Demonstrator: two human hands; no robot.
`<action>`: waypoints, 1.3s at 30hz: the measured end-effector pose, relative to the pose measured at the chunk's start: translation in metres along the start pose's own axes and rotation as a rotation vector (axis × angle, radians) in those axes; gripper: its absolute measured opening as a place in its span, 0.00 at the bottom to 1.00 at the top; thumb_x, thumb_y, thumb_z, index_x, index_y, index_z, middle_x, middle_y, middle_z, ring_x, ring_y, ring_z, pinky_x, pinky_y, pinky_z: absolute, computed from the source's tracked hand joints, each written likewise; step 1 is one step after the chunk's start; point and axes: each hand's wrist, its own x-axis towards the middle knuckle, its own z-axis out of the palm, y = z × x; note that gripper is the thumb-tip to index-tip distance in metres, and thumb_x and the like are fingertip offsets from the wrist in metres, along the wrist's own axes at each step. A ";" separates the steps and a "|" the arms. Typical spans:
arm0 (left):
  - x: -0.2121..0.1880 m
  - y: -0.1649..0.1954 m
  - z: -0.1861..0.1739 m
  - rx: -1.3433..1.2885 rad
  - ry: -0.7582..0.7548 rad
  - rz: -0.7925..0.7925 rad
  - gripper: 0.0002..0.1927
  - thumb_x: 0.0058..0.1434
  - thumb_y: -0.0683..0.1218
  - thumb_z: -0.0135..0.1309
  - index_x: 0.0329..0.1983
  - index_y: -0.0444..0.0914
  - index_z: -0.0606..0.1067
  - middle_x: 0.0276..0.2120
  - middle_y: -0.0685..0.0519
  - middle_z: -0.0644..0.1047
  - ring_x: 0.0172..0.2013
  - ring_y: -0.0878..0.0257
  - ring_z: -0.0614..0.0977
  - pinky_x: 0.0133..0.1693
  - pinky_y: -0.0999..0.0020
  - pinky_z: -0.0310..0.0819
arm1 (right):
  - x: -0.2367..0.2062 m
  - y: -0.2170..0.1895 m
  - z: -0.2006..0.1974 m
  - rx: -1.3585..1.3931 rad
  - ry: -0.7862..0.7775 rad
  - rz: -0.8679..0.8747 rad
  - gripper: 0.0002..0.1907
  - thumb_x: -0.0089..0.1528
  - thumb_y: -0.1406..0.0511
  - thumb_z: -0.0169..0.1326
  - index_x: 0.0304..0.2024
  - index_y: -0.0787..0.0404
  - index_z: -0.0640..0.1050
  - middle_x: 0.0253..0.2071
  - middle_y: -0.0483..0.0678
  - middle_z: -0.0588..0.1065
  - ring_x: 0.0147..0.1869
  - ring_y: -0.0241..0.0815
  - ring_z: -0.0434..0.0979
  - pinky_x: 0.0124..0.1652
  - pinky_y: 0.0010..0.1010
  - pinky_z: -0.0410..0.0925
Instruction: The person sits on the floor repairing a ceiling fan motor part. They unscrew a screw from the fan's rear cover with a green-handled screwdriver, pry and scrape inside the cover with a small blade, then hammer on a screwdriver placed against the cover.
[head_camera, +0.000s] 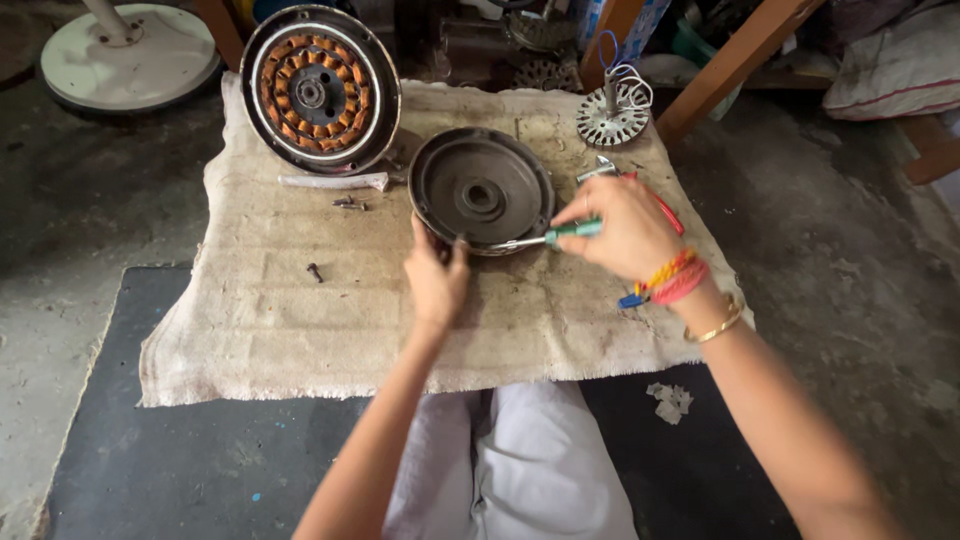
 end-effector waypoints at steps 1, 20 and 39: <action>-0.013 0.006 0.006 0.123 0.036 -0.076 0.45 0.64 0.44 0.53 0.81 0.36 0.47 0.59 0.39 0.77 0.55 0.47 0.81 0.63 0.61 0.74 | 0.008 0.001 -0.008 0.032 0.003 -0.025 0.14 0.50 0.62 0.71 0.39 0.54 0.88 0.36 0.50 0.81 0.38 0.44 0.80 0.40 0.35 0.73; -0.031 0.015 0.043 0.685 -0.084 0.598 0.26 0.55 0.46 0.61 0.57 0.32 0.77 0.51 0.44 0.81 0.49 0.49 0.80 0.55 0.58 0.69 | 0.029 0.004 -0.039 0.183 0.096 0.163 0.26 0.59 0.73 0.62 0.59 0.58 0.71 0.38 0.50 0.79 0.37 0.40 0.79 0.39 0.34 0.72; -0.023 0.009 0.046 0.735 -0.151 0.556 0.26 0.57 0.38 0.58 0.60 0.32 0.74 0.55 0.40 0.79 0.53 0.47 0.82 0.56 0.57 0.74 | 0.050 0.010 -0.038 0.345 -0.039 -0.053 0.22 0.58 0.79 0.56 0.53 0.63 0.67 0.47 0.47 0.75 0.53 0.38 0.80 0.49 0.32 0.79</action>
